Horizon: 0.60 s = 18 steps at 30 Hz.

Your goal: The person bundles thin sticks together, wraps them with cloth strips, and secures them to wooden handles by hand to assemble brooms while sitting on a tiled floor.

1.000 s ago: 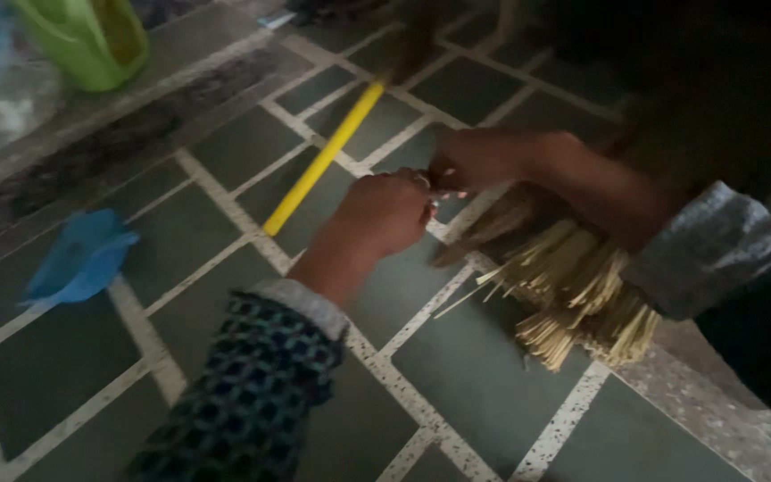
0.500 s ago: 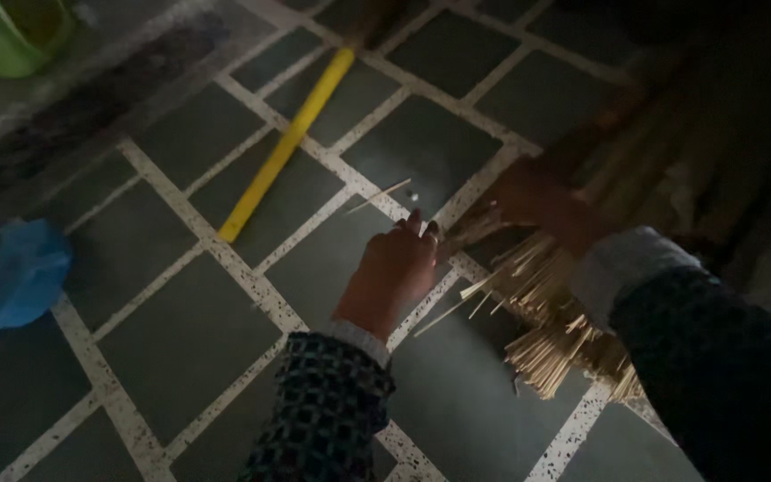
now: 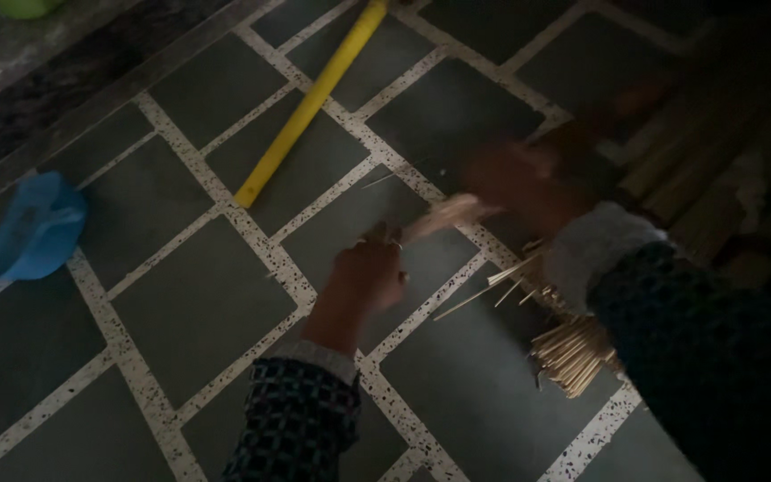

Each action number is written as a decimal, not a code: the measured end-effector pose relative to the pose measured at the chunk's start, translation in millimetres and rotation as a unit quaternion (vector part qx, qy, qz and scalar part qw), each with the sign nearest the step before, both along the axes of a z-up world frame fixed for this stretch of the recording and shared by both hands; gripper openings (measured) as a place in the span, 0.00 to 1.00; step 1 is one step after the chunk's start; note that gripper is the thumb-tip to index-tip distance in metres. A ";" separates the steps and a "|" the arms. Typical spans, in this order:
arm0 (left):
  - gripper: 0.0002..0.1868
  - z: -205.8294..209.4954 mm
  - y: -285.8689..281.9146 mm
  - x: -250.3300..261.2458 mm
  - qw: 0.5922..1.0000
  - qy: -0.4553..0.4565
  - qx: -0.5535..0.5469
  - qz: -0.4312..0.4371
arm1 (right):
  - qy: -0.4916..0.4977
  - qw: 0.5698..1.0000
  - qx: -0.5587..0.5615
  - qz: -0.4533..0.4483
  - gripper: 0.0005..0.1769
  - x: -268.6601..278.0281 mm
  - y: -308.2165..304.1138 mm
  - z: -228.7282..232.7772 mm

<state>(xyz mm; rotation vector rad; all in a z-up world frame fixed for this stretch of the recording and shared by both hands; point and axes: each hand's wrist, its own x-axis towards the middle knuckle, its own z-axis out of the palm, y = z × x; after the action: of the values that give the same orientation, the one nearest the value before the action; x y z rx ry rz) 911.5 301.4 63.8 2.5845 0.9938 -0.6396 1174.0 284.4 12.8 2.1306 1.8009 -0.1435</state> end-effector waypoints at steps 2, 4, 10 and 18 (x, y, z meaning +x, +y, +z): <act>0.39 4.2 1.2 -1.5 1.000 -0.007 0.024 0.018 | 0.037 0.997 0.014 0.064 0.12 -34.4 19.9 8.8; 0.40 0.0 8.6 -5.0 0.995 -0.023 0.094 0.003 | 0.088 0.987 0.049 0.125 0.11 -64.8 32.2 18.7; 0.41 -20.4 32.3 -17.7 0.987 -0.024 0.091 0.132 | 0.112 0.969 0.103 0.197 0.11 -85.8 55.9 27.6; 0.38 -11.5 27.3 -15.5 0.986 -0.023 0.090 0.135 | -0.001 0.999 0.033 0.025 0.11 -19.7 14.5 -23.8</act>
<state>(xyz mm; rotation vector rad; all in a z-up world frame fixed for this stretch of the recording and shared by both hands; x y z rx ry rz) 896.0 328.7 52.3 2.5325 1.4121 -0.4344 1154.4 298.9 -10.9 2.1267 1.8800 -0.0709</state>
